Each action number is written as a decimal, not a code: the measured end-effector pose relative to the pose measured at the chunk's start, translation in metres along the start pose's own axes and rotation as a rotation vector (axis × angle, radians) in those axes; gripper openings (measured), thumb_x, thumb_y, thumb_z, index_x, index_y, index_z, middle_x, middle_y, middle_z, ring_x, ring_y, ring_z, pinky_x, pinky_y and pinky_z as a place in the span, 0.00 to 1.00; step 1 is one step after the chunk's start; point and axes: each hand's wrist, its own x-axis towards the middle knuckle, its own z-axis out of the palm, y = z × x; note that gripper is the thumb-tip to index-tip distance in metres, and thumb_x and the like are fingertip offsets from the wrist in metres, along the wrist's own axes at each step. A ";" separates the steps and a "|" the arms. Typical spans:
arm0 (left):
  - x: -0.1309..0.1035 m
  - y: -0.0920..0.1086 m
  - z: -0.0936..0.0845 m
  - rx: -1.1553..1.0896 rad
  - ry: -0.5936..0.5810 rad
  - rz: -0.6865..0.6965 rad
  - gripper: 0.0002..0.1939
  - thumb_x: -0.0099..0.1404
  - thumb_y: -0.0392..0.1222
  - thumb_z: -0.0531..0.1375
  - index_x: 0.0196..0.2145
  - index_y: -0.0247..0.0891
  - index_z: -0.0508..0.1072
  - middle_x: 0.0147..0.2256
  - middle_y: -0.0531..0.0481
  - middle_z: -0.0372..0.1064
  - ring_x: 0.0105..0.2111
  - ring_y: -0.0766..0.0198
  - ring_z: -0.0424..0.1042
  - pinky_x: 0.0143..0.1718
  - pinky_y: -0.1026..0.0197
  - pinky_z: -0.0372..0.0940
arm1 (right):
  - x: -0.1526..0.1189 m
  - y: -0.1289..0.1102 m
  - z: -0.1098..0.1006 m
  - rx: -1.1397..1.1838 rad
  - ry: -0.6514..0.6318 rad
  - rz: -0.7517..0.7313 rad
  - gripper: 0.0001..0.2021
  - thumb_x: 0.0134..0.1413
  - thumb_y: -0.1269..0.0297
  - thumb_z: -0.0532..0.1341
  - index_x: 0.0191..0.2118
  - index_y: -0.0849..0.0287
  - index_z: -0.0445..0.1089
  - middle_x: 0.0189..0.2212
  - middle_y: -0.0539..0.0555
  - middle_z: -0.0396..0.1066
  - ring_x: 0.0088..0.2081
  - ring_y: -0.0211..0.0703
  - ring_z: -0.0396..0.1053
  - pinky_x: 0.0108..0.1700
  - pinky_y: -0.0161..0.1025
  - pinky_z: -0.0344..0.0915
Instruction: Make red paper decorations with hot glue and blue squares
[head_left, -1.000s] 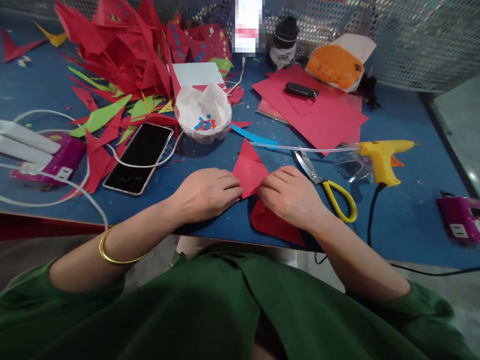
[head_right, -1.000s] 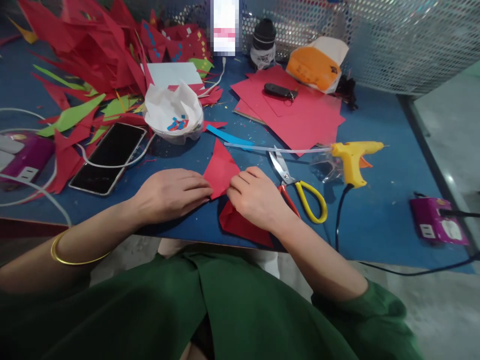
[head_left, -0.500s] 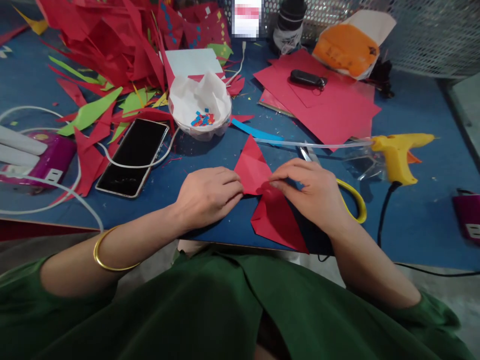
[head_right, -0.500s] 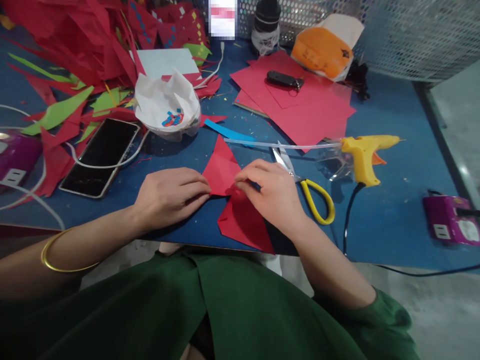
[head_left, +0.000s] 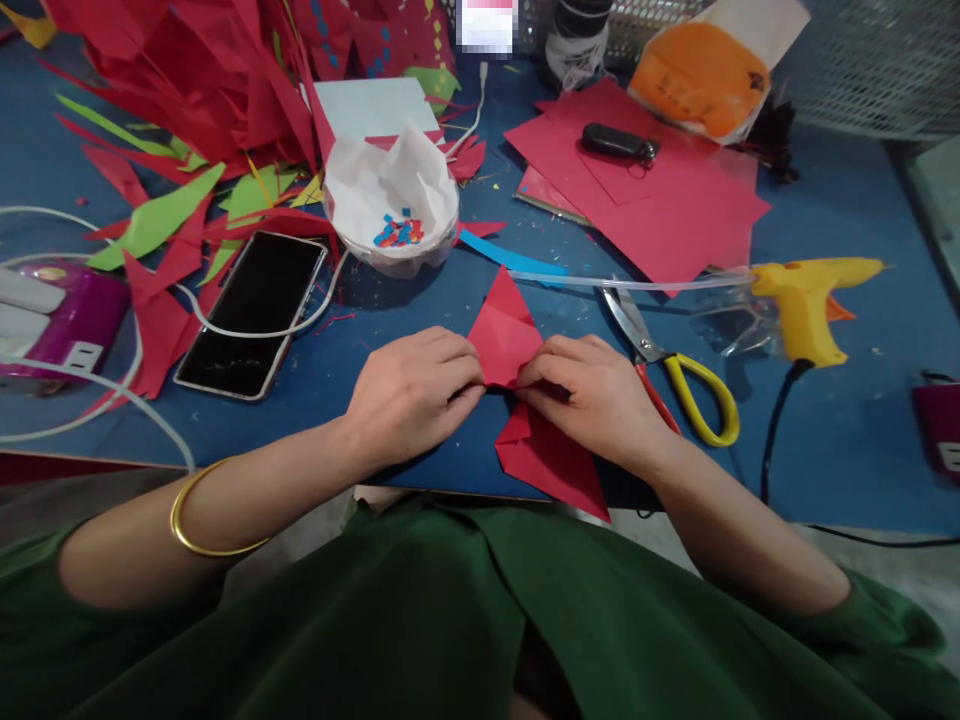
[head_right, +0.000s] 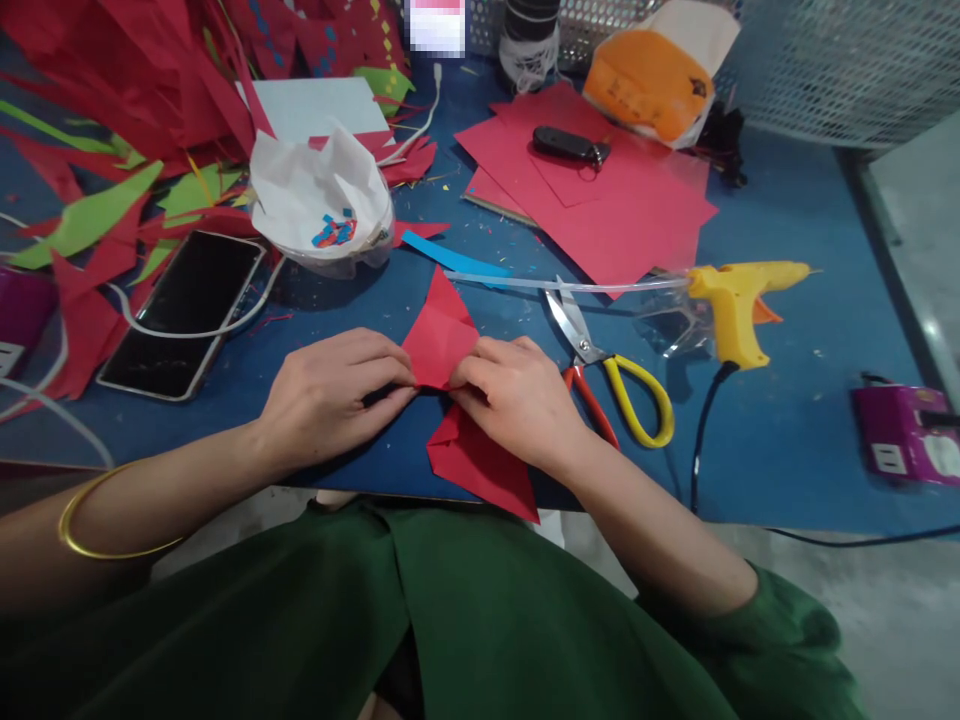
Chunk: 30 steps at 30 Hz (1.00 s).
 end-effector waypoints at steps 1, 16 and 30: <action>0.000 0.000 0.000 -0.016 0.001 -0.008 0.09 0.68 0.34 0.56 0.31 0.36 0.75 0.33 0.48 0.76 0.37 0.60 0.74 0.37 0.58 0.68 | 0.000 -0.001 0.000 0.007 0.000 0.014 0.04 0.60 0.69 0.62 0.36 0.57 0.75 0.35 0.51 0.76 0.38 0.43 0.73 0.41 0.42 0.58; -0.010 -0.013 -0.013 -0.058 0.016 -0.302 0.04 0.64 0.41 0.65 0.37 0.39 0.77 0.39 0.48 0.75 0.41 0.57 0.74 0.42 0.54 0.67 | 0.002 -0.008 0.003 0.124 -0.030 0.231 0.04 0.58 0.71 0.62 0.32 0.57 0.74 0.30 0.50 0.73 0.31 0.40 0.68 0.34 0.38 0.58; 0.003 -0.020 -0.001 -0.159 -0.029 -0.171 0.05 0.67 0.38 0.62 0.32 0.39 0.77 0.34 0.50 0.75 0.37 0.60 0.70 0.40 0.56 0.64 | 0.002 -0.011 0.005 0.107 0.001 0.241 0.05 0.56 0.72 0.61 0.31 0.58 0.72 0.28 0.51 0.71 0.30 0.40 0.66 0.33 0.38 0.57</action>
